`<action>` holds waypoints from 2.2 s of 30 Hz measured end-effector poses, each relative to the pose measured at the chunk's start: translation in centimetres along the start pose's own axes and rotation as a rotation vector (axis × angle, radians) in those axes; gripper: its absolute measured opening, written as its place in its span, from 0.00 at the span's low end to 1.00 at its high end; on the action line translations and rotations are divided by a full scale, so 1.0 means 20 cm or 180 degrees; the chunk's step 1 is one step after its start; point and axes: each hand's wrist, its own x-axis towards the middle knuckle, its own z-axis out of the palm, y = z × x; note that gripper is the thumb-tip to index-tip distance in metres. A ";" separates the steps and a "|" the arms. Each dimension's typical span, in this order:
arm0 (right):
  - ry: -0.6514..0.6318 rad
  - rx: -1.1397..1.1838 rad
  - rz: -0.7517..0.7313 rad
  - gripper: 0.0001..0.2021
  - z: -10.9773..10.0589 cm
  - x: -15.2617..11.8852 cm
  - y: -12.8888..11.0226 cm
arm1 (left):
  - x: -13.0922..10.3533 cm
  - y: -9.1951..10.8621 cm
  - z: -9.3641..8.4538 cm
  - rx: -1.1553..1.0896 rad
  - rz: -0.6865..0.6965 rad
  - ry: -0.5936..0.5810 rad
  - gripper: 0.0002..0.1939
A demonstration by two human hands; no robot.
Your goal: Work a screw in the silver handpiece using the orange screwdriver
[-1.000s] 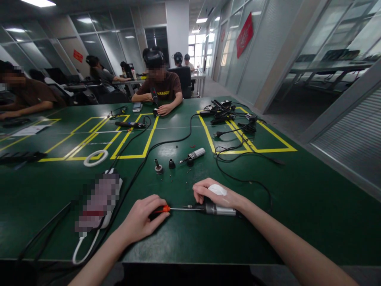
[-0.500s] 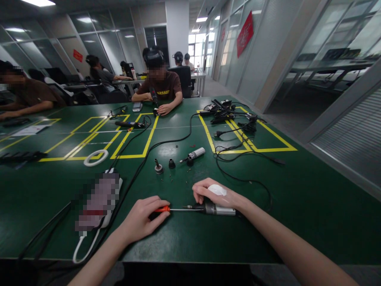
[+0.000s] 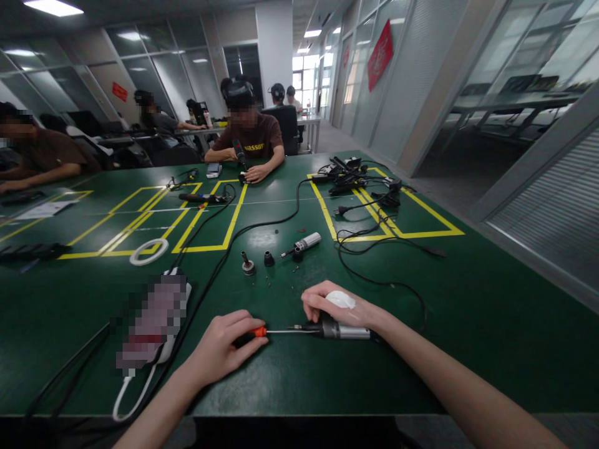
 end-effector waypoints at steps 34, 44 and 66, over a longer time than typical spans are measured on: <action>0.0006 -0.0060 0.0035 0.34 0.00 0.00 -0.02 | -0.01 -0.01 0.01 0.0117 0.0090 -0.0036 0.13; 0.0001 -0.0086 0.0025 0.34 0.00 0.00 -0.01 | 0.01 0.02 0.00 0.0152 0.0015 -0.0051 0.13; -0.0110 -0.0126 0.0047 0.32 -0.01 0.00 0.00 | 0.02 0.03 -0.01 0.0019 0.0023 -0.0103 0.05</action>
